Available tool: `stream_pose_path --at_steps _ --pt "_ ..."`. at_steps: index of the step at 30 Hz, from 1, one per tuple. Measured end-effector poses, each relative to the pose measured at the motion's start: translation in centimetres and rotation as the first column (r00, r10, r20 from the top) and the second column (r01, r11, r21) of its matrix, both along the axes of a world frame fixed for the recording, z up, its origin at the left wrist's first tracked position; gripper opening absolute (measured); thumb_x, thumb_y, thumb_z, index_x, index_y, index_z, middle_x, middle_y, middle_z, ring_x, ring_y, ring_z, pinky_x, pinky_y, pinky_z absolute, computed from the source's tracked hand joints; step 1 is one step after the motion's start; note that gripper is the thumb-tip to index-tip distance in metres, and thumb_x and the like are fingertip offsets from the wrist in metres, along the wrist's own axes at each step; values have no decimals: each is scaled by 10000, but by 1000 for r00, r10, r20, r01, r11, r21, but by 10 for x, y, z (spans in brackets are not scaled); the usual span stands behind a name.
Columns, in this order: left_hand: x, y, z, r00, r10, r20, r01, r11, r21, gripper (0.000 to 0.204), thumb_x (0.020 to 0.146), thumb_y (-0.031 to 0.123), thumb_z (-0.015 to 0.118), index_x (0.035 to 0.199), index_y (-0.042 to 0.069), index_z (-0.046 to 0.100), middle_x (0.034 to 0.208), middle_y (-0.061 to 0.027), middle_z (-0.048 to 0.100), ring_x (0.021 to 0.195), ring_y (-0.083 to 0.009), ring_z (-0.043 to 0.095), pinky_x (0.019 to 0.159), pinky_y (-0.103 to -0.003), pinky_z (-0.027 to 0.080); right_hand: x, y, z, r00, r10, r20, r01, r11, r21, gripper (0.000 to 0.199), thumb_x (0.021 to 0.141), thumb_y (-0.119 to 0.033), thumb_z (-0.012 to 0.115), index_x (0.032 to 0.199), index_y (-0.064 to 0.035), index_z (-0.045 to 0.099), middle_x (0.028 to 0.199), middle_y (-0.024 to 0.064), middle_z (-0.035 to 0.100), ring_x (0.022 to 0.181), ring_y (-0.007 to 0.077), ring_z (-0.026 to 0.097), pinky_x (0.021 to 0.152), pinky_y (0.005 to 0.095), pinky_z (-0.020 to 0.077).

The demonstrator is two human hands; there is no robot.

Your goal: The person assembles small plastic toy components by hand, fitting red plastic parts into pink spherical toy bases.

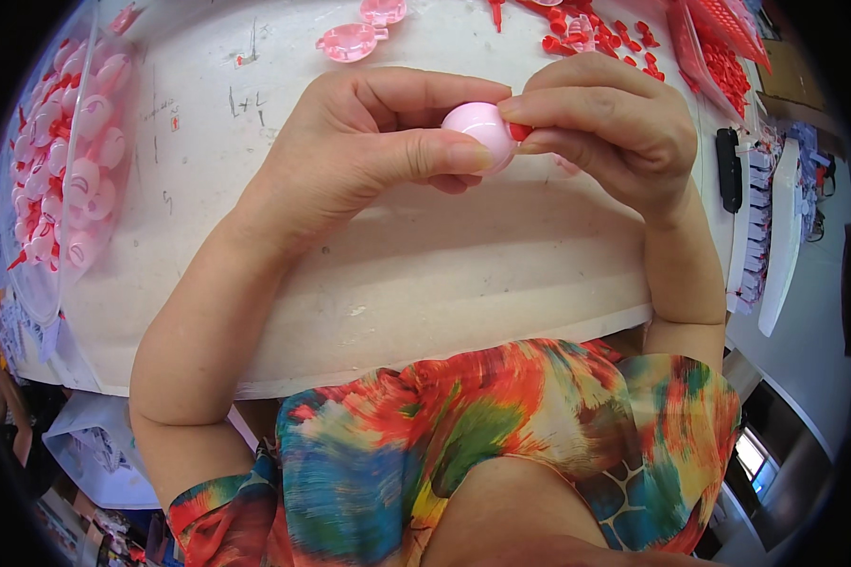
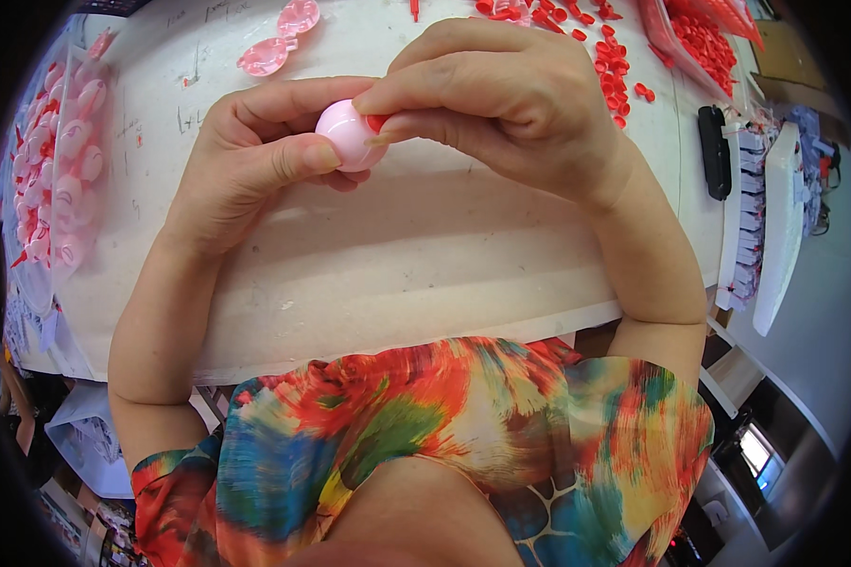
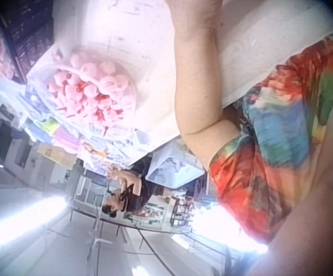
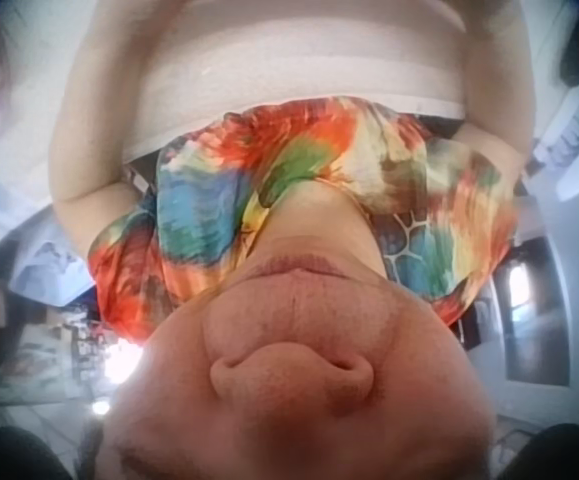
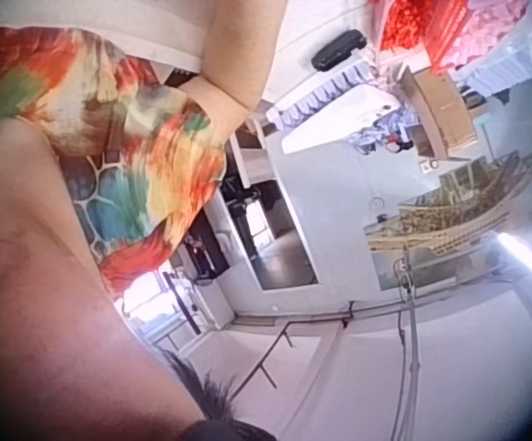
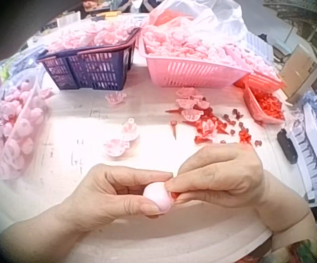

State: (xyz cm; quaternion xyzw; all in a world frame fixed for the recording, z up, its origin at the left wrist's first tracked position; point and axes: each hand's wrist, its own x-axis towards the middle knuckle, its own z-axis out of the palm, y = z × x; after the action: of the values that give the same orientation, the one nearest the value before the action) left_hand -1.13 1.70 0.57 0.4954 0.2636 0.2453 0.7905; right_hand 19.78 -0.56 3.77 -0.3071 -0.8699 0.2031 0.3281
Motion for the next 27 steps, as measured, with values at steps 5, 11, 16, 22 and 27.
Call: stream_pose_path --at_steps 5,11,16,22,27 --pt "0 -1 -1 1000 2 0 -2 1000 -8 410 730 157 654 1087 -17 551 904 -94 617 790 -154 604 689 -279 520 -2 0 1 1000 5 7 -4 995 -104 200 676 -22 666 869 20 637 768 105 590 608 136 545 453 211 406" --pt "2 -3 -3 1000 -9 22 10 1000 -26 415 723 163 659 1078 -24 553 900 -96 617 778 -160 607 688 -284 521 -1 0 -7 988 -5 -158 -21 987 -159 184 693 -40 664 876 -42 647 735 70 611 664 154 600 569 237 461" --pt "0 -3 -1 999 -27 -24 26 999 -21 418 729 175 656 1080 -23 548 914 -100 613 777 -167 609 693 -296 524 -3 -2 -3 999 -25 -44 15 974 -225 189 697 -51 655 870 24 637 753 77 616 635 148 551 519 242 406" --pt "-1 -3 0 996 -16 88 33 981 -192 474 746 220 653 1132 -12 504 955 -104 603 789 -176 615 712 -313 528 -6 -3 -1 988 -115 -100 82 953 -290 253 695 -103 677 910 22 629 756 61 619 591 87 499 476 218 346" --pt "1 -3 -3 982 -4 191 55 963 -265 480 750 236 655 1135 -4 499 1033 -111 574 805 -184 615 730 -306 527 0 -4 2 980 -145 -133 98 946 -310 295 702 -101 677 964 14 604 812 48 610 604 64 502 476 196 351"
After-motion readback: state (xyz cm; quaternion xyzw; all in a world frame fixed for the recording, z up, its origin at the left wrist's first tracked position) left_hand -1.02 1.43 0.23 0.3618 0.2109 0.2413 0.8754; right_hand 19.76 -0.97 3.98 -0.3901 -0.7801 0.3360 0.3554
